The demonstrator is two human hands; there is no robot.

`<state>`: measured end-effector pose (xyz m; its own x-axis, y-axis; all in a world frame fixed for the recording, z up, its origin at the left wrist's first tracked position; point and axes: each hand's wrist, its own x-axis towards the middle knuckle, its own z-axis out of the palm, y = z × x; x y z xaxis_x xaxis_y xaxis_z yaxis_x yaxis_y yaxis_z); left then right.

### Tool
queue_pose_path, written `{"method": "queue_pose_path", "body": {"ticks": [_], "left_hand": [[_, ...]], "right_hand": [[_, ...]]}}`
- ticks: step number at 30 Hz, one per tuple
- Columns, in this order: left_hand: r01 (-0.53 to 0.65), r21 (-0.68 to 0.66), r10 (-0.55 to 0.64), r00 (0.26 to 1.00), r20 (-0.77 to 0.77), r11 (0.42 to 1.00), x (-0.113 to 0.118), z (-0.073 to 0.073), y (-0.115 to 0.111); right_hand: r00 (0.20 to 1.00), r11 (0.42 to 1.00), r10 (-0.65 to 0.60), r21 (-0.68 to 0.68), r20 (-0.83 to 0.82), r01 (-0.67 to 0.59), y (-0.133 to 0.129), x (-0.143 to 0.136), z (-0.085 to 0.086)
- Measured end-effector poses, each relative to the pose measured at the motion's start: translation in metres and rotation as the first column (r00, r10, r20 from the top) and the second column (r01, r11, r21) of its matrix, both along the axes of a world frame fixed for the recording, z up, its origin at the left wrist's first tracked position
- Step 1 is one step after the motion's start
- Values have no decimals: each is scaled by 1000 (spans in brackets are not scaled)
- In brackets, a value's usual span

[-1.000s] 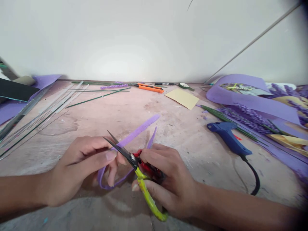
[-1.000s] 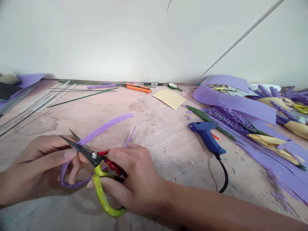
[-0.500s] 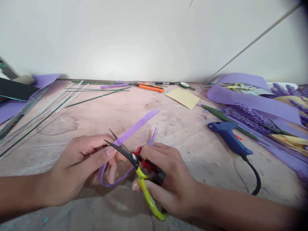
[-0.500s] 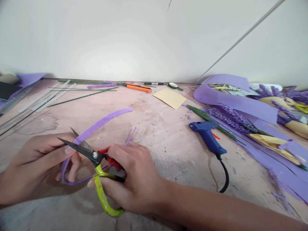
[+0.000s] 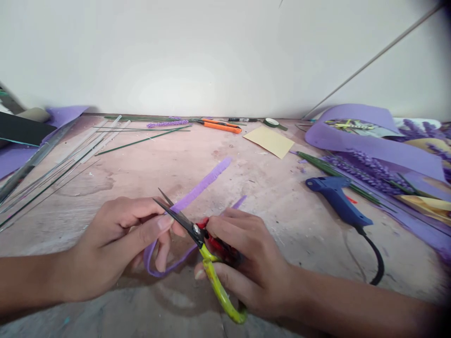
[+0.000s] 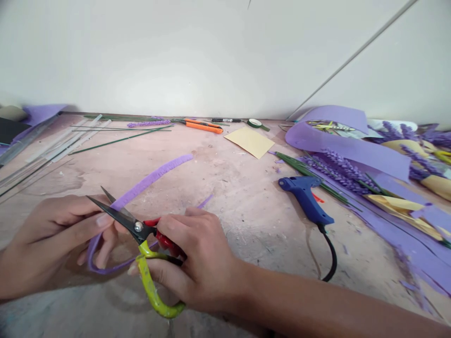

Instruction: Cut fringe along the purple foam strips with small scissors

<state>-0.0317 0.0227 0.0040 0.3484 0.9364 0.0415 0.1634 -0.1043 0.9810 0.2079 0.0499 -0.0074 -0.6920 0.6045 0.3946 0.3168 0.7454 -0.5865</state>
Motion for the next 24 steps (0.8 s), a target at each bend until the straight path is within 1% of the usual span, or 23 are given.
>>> {"method": "queue_pose_path", "body": {"ticks": [4,8,10,13,15,18,21,24], "left_hand": [[8,-2,-8,1000,4,1000,0,1,-1],[99,21,-99,995,10,995,-1,4,-4],[113,35,-113,993,16,993,-1,5,-5],[69,4,-69,997,32,998,-1,4,-6],[41,-41,-39,998,43,998,0,2,-6],[23,-87,-18,998,60,996,1,1,-6],[24,-98,-17,998,67,995,0,-1,-6],[-7,-83,13,997,74,996,-1,-3,-7]], "right_hand": [[1000,1000,2,-19,1,-1,0,1,-1],[997,997,62,-32,-52,-64,-1,-1,0],[995,996,82,-34,-60,-84,-1,-1,-1],[995,995,71,-60,-75,-75,-1,-1,0],[994,995,59,-72,-95,-66,-1,0,0],[994,996,51,-67,-94,-58,-1,0,1],[996,996,39,-73,-85,-46,-1,-1,2],[998,996,2,-90,-69,-9,-1,-2,3]]}}
